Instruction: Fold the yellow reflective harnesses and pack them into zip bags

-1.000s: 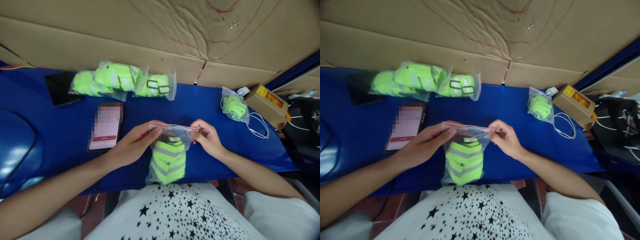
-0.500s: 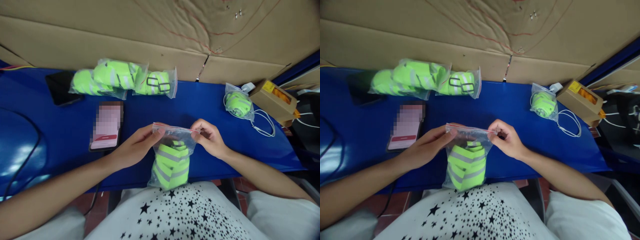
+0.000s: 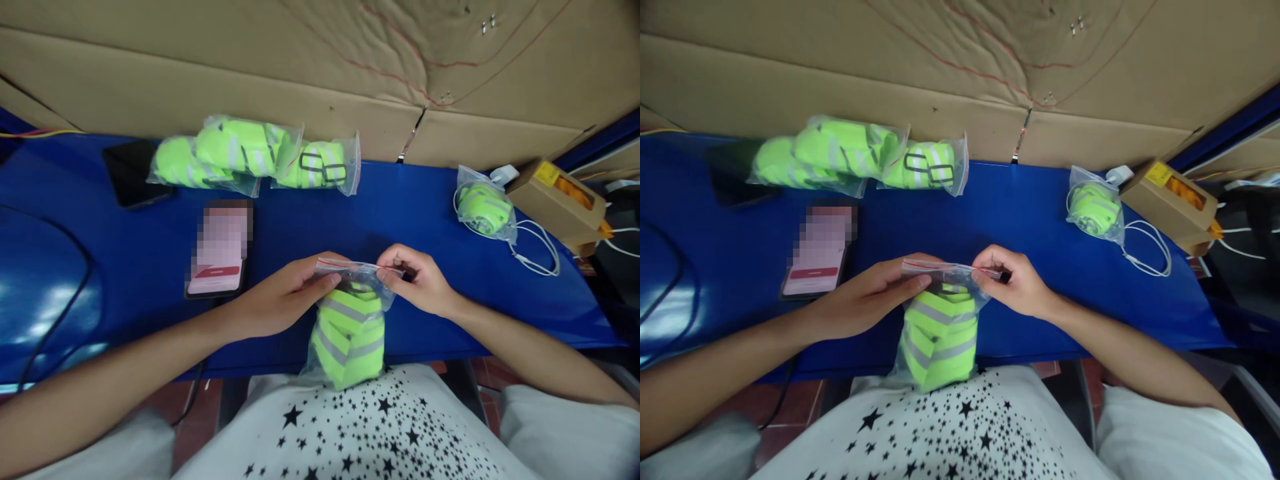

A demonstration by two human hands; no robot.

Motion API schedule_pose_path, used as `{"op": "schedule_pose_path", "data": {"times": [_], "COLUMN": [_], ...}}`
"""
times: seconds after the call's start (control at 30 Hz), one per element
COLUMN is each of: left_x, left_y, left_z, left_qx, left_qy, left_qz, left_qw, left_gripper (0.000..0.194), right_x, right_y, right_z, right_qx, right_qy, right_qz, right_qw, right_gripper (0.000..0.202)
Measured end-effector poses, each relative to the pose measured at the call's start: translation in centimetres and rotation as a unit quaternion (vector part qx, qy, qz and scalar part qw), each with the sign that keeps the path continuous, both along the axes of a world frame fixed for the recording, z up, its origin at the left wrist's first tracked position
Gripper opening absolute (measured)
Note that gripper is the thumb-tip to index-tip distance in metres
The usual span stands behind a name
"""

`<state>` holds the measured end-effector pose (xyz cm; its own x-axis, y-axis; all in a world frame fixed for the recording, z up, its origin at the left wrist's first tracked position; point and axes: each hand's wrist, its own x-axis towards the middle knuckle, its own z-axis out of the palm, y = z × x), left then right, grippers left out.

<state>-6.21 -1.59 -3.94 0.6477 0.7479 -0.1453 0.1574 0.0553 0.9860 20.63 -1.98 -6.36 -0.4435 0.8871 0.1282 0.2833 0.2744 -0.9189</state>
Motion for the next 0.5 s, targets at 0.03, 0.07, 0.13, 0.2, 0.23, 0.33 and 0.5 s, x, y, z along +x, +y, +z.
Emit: {"op": "schedule_pose_path", "data": {"times": [0.03, 0.07, 0.13, 0.2, 0.23, 0.33, 0.5], "left_x": [0.0, 0.0, 0.1, 0.2, 0.3, 0.4, 0.2], "left_y": [0.0, 0.1, 0.1, 0.2, 0.2, 0.3, 0.4], "left_z": [0.0, -0.1, -0.2, -0.2, -0.3, -0.4, -0.8], "left_qx": [-0.005, -0.014, -0.045, -0.07, -0.073, -0.035, 0.014], "left_qy": [-0.002, -0.001, 0.004, 0.009, 0.01, 0.027, 0.054], "left_qz": [0.002, 0.009, 0.035, 0.061, 0.069, 0.079, 0.063], "left_qw": [1.0, 1.0, 0.998, 0.996, 0.995, 0.996, 0.996], "left_gripper": [0.031, 0.03, 0.031, 0.034, 0.036, 0.037, 0.039], "right_x": [0.0, 0.1, 0.3, 0.4, 0.4, 0.3, 0.1], "right_y": [0.1, 0.2, 0.3, 0.4, 0.4, 0.3, 0.4], "right_z": [0.1, 0.1, 0.3, 0.3, 0.4, 0.6, 1.1], "right_qx": [0.011, 0.028, 0.073, 0.1, 0.099, 0.065, -0.02], "right_qy": [-0.008, -0.02, -0.05, -0.076, -0.084, -0.092, -0.091], "right_qz": [0.006, 0.011, 0.018, 0.014, 0.012, 0.018, 0.027], "right_qw": [1.0, 0.999, 0.996, 0.992, 0.991, 0.993, 0.995], "right_gripper": [0.015, 0.013, 0.009, 0.007, 0.007, 0.009, 0.017]}}
